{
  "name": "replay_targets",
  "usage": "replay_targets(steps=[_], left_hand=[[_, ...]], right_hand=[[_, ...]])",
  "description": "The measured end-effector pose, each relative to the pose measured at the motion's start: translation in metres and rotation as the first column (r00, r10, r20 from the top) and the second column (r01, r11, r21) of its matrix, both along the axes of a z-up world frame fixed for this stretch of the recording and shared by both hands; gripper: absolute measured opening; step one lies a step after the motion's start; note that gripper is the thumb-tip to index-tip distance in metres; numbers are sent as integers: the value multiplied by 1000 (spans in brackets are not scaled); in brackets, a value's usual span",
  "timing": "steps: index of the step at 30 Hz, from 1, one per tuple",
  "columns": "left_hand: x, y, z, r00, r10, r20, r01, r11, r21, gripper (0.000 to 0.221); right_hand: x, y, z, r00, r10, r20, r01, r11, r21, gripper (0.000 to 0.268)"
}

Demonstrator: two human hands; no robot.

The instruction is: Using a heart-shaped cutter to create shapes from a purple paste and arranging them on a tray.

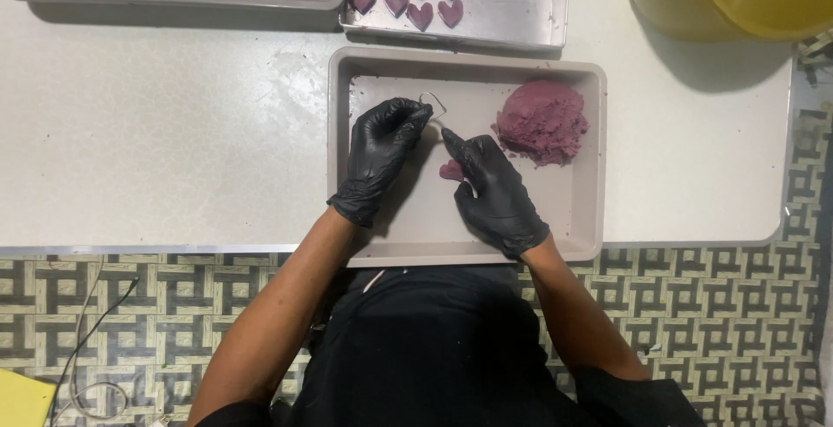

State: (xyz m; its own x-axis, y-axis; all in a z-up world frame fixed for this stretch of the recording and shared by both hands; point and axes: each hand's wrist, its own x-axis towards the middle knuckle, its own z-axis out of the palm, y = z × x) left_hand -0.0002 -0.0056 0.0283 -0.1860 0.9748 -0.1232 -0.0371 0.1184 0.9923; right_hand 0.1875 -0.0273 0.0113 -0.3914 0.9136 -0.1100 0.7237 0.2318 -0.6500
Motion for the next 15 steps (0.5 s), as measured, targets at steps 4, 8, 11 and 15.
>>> replay_targets(steps=[4, 8, 11, 15], left_hand=[[0, 6, -34, 1000, 11, 3, -11, 1000, -9, 10], [1, 6, -34, 1000, 19, 8, -19, 1000, -14, 9], [-2, 6, -29, 1000, 9, -16, -9, 1000, -7, 10], [-2, 6, -32, 1000, 10, -9, -10, 1000, -16, 9]], right_hand=[[3, 2, -8, 1000, 11, 9, -10, 999, -36, 64], [1, 5, -8, 998, -1, 61, 0, 1000, 5, 59], [-1, 4, -5, 997, -8, 73, -1, 992, 126, 49], [-3, 2, -1, 997, -21, 77, 12, 993, 115, 39]])
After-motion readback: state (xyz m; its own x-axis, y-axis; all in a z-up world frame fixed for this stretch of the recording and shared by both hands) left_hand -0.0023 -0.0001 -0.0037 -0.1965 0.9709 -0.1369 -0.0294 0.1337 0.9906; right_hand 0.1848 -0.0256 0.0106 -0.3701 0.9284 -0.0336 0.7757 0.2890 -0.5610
